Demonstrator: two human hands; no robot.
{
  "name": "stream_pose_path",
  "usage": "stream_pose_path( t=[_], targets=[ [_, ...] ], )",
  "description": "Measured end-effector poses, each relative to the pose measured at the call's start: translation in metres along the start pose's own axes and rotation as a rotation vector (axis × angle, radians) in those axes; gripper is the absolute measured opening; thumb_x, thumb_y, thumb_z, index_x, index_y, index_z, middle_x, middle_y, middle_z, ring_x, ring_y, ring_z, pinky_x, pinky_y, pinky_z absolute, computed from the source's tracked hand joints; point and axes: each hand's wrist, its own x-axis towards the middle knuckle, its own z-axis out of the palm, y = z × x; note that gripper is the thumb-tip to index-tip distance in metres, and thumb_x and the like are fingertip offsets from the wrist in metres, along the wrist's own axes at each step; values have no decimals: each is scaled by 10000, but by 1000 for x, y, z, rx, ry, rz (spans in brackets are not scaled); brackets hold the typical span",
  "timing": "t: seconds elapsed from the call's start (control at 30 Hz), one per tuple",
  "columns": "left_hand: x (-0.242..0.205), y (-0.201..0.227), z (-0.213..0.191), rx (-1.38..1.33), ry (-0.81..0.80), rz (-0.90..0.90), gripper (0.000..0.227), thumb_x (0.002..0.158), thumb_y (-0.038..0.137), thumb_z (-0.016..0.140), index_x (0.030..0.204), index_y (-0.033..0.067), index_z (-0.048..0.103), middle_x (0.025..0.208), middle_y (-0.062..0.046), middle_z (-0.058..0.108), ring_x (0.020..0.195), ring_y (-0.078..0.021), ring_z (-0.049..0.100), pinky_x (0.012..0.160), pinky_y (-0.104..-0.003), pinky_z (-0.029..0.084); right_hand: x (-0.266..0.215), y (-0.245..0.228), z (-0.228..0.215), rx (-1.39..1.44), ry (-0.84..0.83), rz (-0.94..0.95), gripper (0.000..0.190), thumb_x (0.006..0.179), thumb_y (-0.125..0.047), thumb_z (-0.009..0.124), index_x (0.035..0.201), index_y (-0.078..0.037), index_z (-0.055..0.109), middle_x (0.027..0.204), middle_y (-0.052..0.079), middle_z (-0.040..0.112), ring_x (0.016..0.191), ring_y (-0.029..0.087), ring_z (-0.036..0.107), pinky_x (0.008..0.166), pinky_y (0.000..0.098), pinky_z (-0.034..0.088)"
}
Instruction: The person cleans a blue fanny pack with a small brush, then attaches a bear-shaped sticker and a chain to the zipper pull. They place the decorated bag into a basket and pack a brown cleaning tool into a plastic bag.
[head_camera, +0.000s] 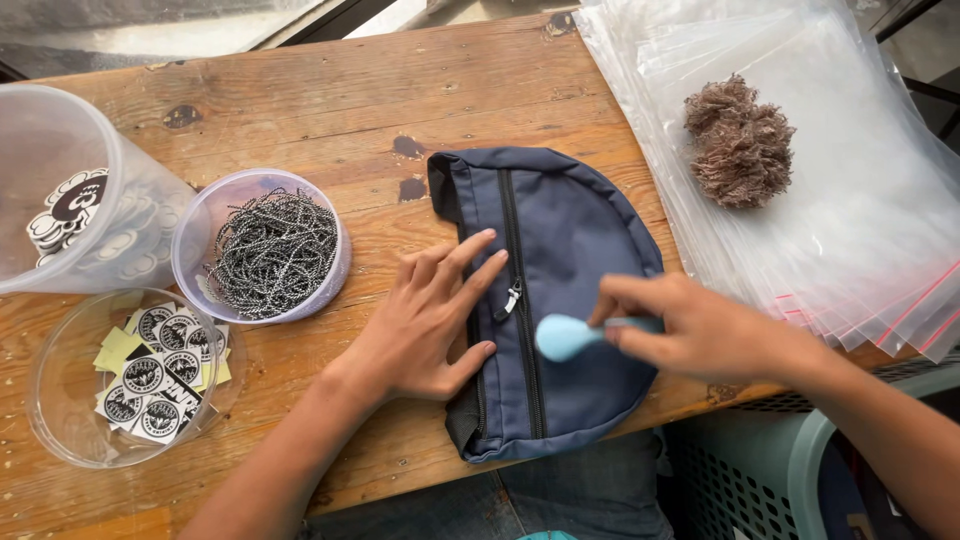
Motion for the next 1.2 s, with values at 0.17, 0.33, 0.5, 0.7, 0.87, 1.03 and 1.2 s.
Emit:
stream_pose_path(
  t=[0.17, 0.33, 0.5, 0.7, 0.87, 1.03, 1.2],
  targets=[
    [-2, 0, 11, -15, -39, 30, 845, 790, 403, 590, 1548, 87, 389, 1562, -131, 380, 1349, -324, 369, 1080, -430, 234, 61, 47, -18, -124, 208, -99, 214, 830, -100, 649, 1036, -80, 700, 691, 135, 714, 664, 305, 665, 700, 452, 524],
    [-3, -3, 13, -5, -21, 24, 844, 797, 410, 573, 1545, 66, 389, 1564, -143, 390, 1358, -334, 371, 1099, -441, 234, 105, 67, -30, -119, 444, -113, 129, 937, -237, 655, 1059, -200, 633, 782, -27, 710, 726, 146, 651, 705, 311, 503],
    [-3, -2, 14, 16, -12, 14, 859, 773, 434, 583, 1531, 70, 410, 1563, -132, 393, 1348, -320, 393, 1106, -439, 254, 95, 69, -21, -169, 393, -43, 174, 908, -249, 649, 1068, -183, 648, 759, 56, 702, 765, 279, 666, 736, 428, 516],
    [-2, 1, 14, 54, 23, 5, 872, 727, 415, 607, 1494, 30, 453, 1544, -164, 407, 1327, -338, 411, 1107, -449, 269, 26, 60, -5, -185, 324, 162, 207, 828, -235, 636, 1020, -171, 679, 694, 99, 712, 686, 313, 655, 711, 482, 499],
    [-1, 3, 14, 37, 5, -13, 843, 751, 405, 564, 1500, 42, 430, 1560, -160, 386, 1351, -355, 395, 1120, -463, 282, -37, 37, 27, -216, 50, 172, 146, 809, -250, 648, 948, -258, 691, 646, 41, 713, 575, 232, 626, 625, 375, 494],
    [-1, 5, 18, -14, -19, -29, 786, 792, 350, 495, 1502, 32, 384, 1590, -179, 326, 1374, -385, 342, 1133, -509, 263, -43, 29, 20, -134, -203, 110, 73, 834, -256, 687, 895, -242, 722, 608, -41, 660, 572, 102, 556, 595, 274, 426],
    [-2, 11, 22, 127, -24, -51, 898, 891, 639, 531, 1536, 39, 358, 1618, -156, 300, 1405, -363, 334, 1142, -496, 268, -17, 38, 44, -220, 181, 17, 98, 907, -239, 630, 991, -199, 600, 610, 29, 618, 453, 181, 499, 504, 356, 387]
  ],
)
